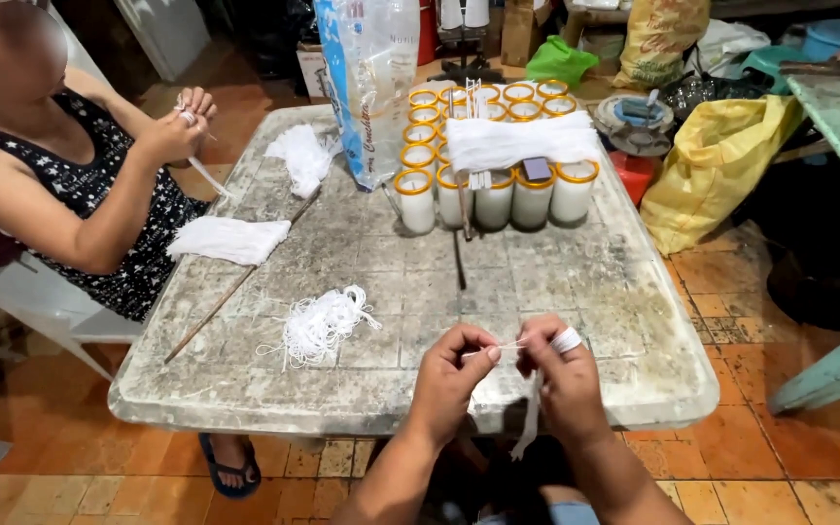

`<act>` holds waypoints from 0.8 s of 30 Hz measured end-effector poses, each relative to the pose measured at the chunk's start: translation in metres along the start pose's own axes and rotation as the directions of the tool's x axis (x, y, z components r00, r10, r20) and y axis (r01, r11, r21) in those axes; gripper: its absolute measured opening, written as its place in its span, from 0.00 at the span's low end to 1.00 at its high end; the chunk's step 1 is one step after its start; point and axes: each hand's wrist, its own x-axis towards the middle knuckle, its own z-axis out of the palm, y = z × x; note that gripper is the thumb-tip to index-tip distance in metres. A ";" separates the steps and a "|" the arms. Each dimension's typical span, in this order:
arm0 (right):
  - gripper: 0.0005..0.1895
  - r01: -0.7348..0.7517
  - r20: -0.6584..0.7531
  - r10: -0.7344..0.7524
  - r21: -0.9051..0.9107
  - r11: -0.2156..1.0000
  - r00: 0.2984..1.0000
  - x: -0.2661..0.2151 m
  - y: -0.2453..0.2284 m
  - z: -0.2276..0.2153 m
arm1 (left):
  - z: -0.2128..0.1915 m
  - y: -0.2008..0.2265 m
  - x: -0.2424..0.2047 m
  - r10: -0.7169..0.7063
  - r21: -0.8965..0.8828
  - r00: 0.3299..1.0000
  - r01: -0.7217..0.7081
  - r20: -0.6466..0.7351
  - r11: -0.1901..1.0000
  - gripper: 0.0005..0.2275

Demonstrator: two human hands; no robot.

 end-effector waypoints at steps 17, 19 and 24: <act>0.52 0.320 0.277 -0.230 -0.345 0.882 0.933 0.013 -0.047 -0.023 | 0.018 -0.060 -0.020 -0.166 -0.469 0.858 0.416 0.485 0.779 0.05; 0.68 0.042 0.133 -0.044 0.017 0.999 0.990 0.022 -0.058 -0.036 | 0.005 -0.057 -0.015 -0.230 -0.304 0.872 0.380 0.432 0.874 0.04; 0.16 -0.034 -0.298 0.128 0.304 0.952 0.946 0.044 -0.077 -0.064 | -0.053 -0.016 0.010 -0.347 0.577 0.899 0.140 0.266 0.805 0.05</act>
